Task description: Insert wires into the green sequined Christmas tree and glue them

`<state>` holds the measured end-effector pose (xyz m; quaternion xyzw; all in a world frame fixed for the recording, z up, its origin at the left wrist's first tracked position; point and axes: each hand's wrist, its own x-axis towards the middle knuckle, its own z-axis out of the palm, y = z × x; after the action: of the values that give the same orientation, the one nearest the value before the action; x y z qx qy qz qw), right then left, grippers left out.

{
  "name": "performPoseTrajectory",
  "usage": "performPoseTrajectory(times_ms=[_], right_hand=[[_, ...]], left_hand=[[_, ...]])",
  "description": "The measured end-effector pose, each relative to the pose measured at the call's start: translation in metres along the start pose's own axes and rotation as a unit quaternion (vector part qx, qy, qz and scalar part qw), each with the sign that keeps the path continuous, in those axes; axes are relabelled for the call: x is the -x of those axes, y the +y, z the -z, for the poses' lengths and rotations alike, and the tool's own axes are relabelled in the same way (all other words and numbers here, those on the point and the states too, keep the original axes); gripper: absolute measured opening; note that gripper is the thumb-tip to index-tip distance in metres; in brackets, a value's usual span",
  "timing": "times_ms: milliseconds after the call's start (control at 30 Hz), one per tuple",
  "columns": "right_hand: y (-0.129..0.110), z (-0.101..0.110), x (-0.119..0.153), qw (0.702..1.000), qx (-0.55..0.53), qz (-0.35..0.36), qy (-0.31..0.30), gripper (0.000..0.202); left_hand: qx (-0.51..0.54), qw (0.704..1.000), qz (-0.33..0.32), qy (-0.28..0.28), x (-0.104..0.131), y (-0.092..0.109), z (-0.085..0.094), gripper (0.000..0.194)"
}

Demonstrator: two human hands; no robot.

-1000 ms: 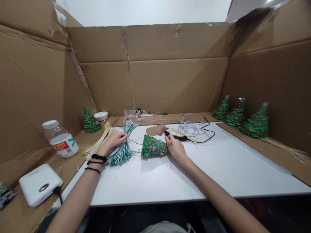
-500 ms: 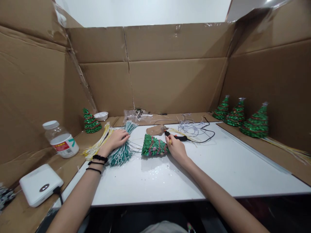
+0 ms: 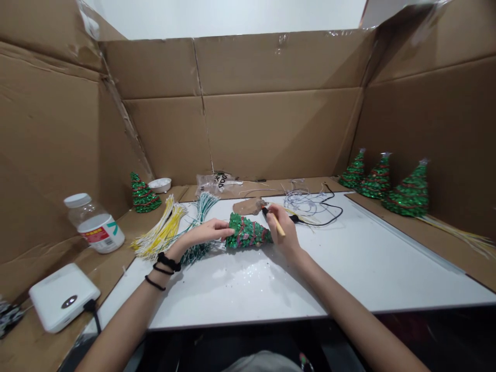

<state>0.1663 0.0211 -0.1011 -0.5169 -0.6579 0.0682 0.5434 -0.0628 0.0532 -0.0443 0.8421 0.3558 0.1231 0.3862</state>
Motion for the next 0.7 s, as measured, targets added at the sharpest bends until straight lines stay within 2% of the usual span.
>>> performPoseTrajectory(times_ms=[100, 167, 200, 267, 300, 333, 367, 467, 567, 633, 700], right_hand=[[-0.004, -0.007, 0.015, 0.993, -0.04, 0.112, 0.01, 0.016], [-0.009, -0.015, 0.029, 0.97, -0.056, 0.235, -0.04, 0.015], [-0.013, -0.02, 0.036, 0.944, -0.058, 0.315, -0.083, 0.016], [-0.022, -0.028, 0.046, 0.873, -0.023, 0.448, -0.192, 0.019], [-0.026, -0.031, 0.049, 0.845, 0.001, 0.483, -0.229, 0.019], [-0.029, -0.033, 0.05, 0.829, 0.019, 0.495, -0.258, 0.019], [-0.032, -0.034, 0.049, 0.827, 0.032, 0.488, -0.276, 0.018], [-0.031, -0.03, 0.043, 0.858, 0.037, 0.407, -0.312, 0.013], [-0.024, -0.025, 0.035, 0.869, 0.038, 0.357, -0.342, 0.028], [-0.023, -0.022, 0.03, 0.866, 0.035, 0.355, -0.351, 0.035], [-0.03, -0.016, 0.025, 0.872, 0.012, 0.363, -0.328, 0.027]], left_hand=[[0.075, 0.997, 0.028, 0.01, -0.005, -0.004, -0.007, 0.044], [0.118, 0.991, 0.041, 0.043, -0.009, -0.008, -0.012, 0.044], [0.137, 0.987, 0.048, 0.063, -0.012, -0.01, -0.014, 0.045], [0.175, 0.976, 0.07, 0.109, -0.016, -0.014, -0.018, 0.049], [0.192, 0.969, 0.084, 0.131, -0.018, -0.015, -0.019, 0.05], [0.206, 0.962, 0.1, 0.151, -0.019, -0.016, -0.019, 0.051], [0.217, 0.955, 0.113, 0.168, -0.019, -0.016, -0.019, 0.052], [0.24, 0.943, 0.13, 0.193, -0.018, -0.013, -0.018, 0.052], [0.248, 0.939, 0.131, 0.201, -0.016, -0.007, -0.018, 0.052], [0.248, 0.938, 0.13, 0.204, -0.015, -0.005, -0.018, 0.051], [0.247, 0.94, 0.12, 0.204, -0.014, -0.006, -0.019, 0.05]])
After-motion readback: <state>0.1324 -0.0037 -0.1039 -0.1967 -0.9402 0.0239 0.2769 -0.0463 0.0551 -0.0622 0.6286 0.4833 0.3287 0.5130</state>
